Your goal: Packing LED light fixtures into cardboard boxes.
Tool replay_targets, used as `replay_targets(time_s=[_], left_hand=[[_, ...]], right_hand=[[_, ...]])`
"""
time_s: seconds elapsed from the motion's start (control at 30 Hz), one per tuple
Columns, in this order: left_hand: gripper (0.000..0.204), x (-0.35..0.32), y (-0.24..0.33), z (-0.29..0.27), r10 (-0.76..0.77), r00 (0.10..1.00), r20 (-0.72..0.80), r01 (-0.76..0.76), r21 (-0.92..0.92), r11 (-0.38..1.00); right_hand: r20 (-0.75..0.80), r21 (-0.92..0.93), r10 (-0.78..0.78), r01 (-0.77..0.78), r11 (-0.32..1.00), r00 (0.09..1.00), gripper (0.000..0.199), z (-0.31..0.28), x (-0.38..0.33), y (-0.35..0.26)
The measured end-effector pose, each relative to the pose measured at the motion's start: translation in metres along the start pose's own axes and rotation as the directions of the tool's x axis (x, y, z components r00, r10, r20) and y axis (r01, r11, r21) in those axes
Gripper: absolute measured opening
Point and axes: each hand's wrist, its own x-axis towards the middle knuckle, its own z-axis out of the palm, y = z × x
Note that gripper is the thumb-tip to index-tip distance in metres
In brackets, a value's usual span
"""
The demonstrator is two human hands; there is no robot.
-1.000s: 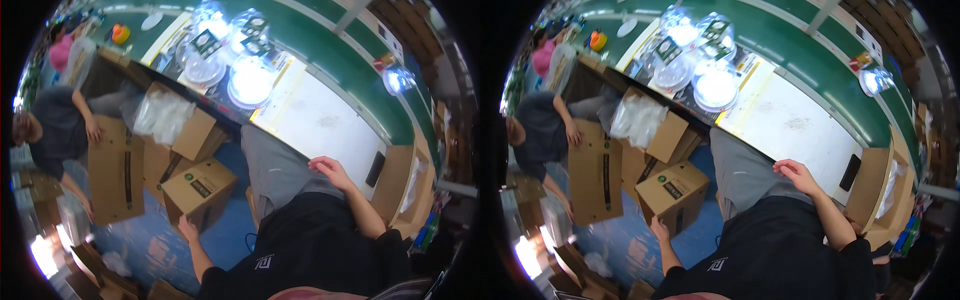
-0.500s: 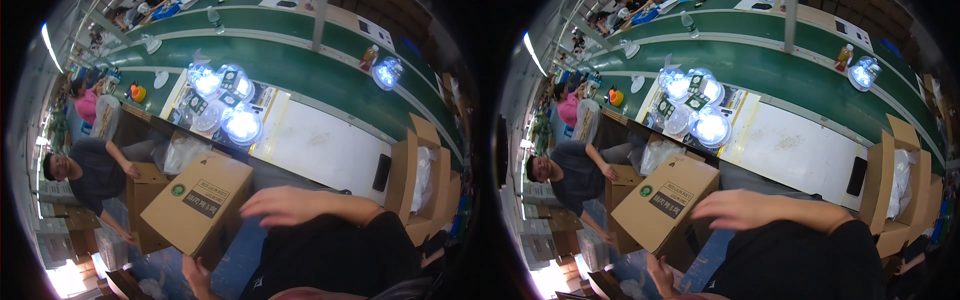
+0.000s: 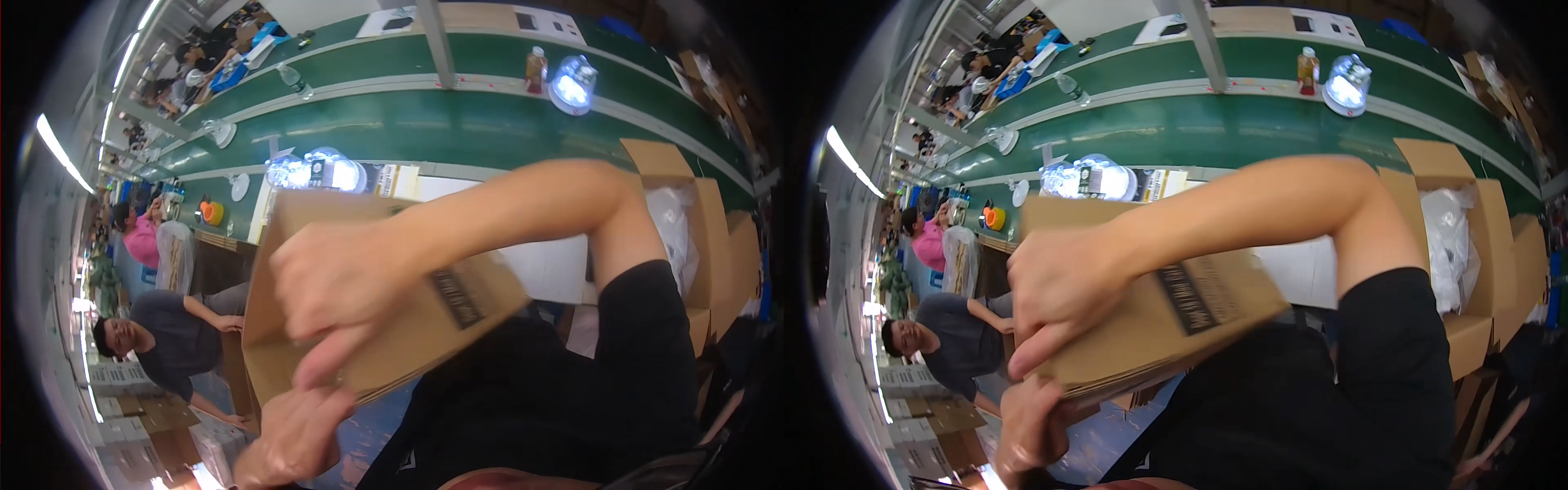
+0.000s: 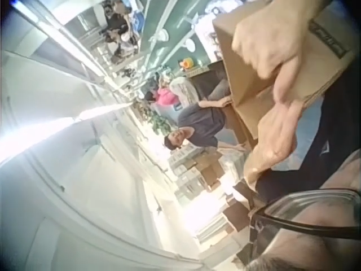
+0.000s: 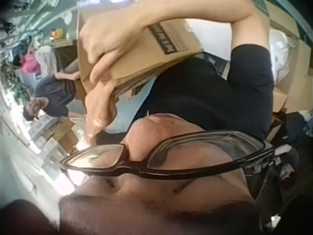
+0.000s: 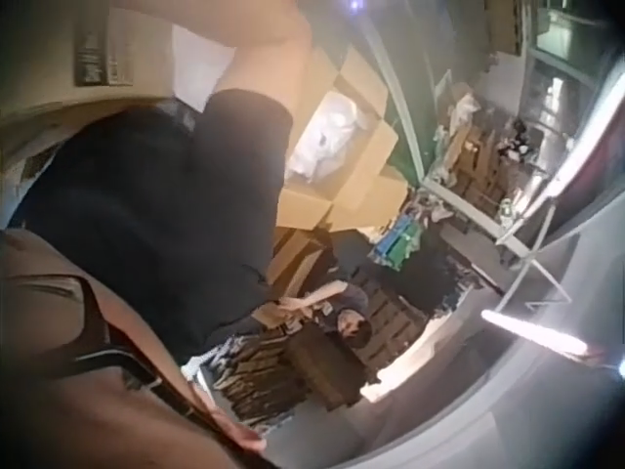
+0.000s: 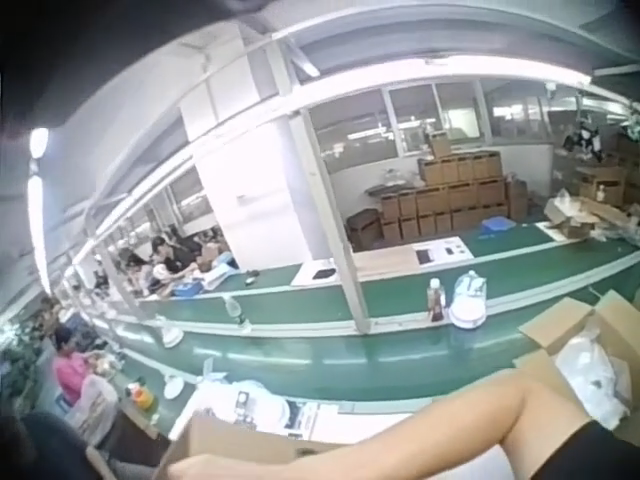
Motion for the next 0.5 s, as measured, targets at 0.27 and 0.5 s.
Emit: replay_targets(time_s=[0.27, 0.5], left_hand=[[0.016, 0.098, -0.111, -0.052, -0.155, 0.972, -0.176, 0.143, -0.077, 0.987], [0.036, 0.082, -0.368, 0.052, -0.398, 0.898, 0.189, 0.406, -0.003, 0.914]], right_hand=[[-0.252, 0.005, 0.032, -0.032, 0.999, 0.967, 0.059, -0.134, -0.106, -0.111], [-0.326, 0.012, 0.179, -0.185, 0.983, 0.928, 0.071, -0.171, -0.112, -0.181]])
